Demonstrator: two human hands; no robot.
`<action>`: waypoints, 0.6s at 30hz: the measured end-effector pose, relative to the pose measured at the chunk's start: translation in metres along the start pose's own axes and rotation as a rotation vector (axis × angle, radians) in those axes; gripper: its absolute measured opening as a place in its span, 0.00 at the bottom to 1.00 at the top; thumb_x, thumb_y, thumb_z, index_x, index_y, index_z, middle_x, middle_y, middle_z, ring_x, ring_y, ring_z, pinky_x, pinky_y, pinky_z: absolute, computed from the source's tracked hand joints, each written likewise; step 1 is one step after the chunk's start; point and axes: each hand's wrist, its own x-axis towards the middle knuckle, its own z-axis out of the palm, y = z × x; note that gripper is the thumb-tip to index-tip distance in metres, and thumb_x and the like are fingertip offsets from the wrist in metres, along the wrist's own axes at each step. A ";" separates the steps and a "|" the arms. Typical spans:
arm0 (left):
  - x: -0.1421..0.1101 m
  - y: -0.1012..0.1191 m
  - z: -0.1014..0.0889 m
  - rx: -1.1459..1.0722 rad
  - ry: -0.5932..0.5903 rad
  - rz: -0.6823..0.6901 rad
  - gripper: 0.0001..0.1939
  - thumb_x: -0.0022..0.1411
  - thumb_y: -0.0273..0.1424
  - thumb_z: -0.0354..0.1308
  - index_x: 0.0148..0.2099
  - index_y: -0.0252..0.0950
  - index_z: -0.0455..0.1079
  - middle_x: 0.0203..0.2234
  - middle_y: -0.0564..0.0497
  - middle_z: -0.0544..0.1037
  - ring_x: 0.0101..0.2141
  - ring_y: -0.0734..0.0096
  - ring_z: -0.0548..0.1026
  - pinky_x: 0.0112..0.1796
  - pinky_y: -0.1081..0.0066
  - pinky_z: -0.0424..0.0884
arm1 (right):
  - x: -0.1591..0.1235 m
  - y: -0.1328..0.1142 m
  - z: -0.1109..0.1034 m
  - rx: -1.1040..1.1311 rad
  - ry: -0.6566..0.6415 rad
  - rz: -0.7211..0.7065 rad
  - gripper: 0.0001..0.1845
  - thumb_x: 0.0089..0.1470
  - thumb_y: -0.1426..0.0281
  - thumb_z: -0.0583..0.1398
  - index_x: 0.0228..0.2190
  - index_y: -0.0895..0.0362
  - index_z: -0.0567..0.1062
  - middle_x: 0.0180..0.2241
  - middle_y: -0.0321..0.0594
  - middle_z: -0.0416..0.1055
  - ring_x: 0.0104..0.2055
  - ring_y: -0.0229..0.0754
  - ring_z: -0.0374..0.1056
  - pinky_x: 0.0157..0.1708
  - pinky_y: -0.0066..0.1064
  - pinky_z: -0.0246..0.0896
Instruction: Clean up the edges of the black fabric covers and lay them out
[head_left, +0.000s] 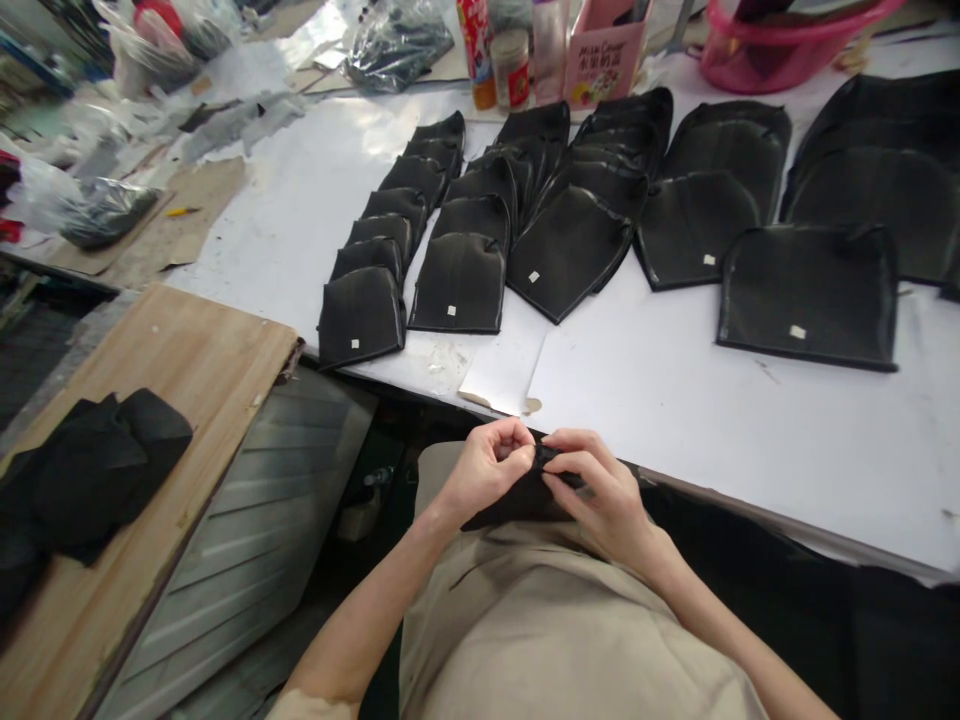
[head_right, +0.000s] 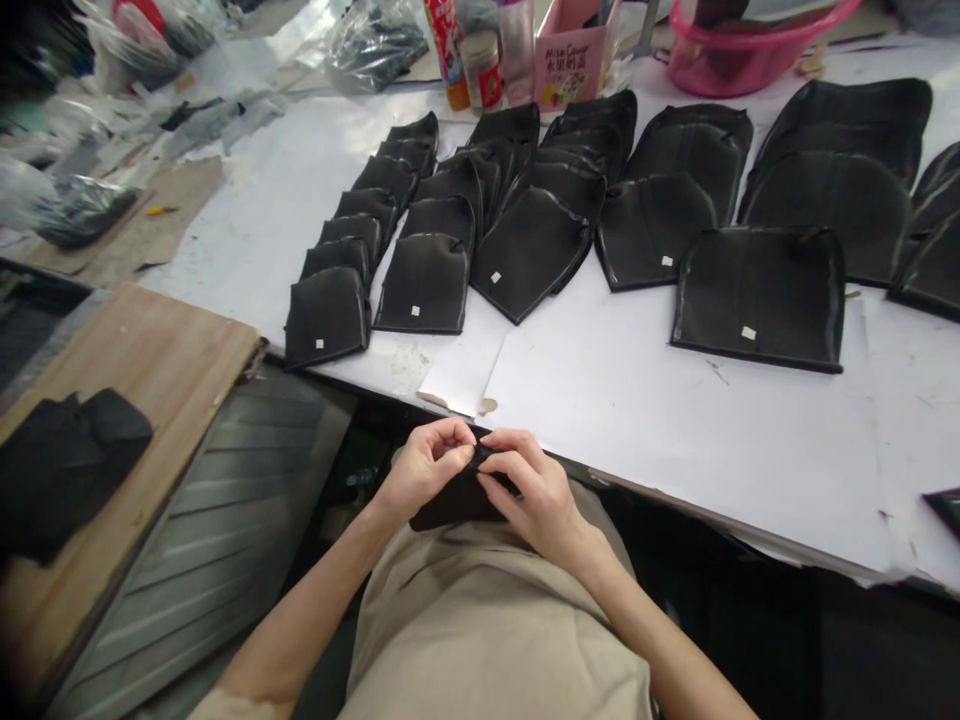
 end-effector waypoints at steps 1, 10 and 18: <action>0.000 -0.001 0.000 -0.011 -0.010 0.007 0.08 0.58 0.32 0.57 0.29 0.33 0.66 0.21 0.56 0.64 0.23 0.78 0.60 0.25 0.77 0.57 | 0.003 -0.002 0.000 0.018 0.013 0.037 0.06 0.60 0.75 0.59 0.36 0.51 0.73 0.43 0.44 0.73 0.47 0.47 0.72 0.46 0.41 0.71; 0.004 -0.005 -0.002 -0.075 -0.056 0.039 0.10 0.60 0.32 0.56 0.28 0.34 0.64 0.22 0.57 0.63 0.25 0.78 0.60 0.28 0.77 0.58 | -0.003 0.006 -0.009 0.113 -0.039 0.058 0.20 0.55 0.68 0.67 0.47 0.51 0.69 0.53 0.49 0.68 0.57 0.52 0.66 0.53 0.46 0.68; 0.005 -0.001 0.001 -0.071 -0.039 0.002 0.09 0.58 0.32 0.57 0.28 0.34 0.64 0.21 0.57 0.63 0.23 0.78 0.60 0.26 0.77 0.57 | -0.025 0.023 -0.002 -0.129 -0.001 -0.126 0.30 0.53 0.83 0.58 0.54 0.46 0.67 0.59 0.47 0.62 0.59 0.51 0.65 0.52 0.47 0.71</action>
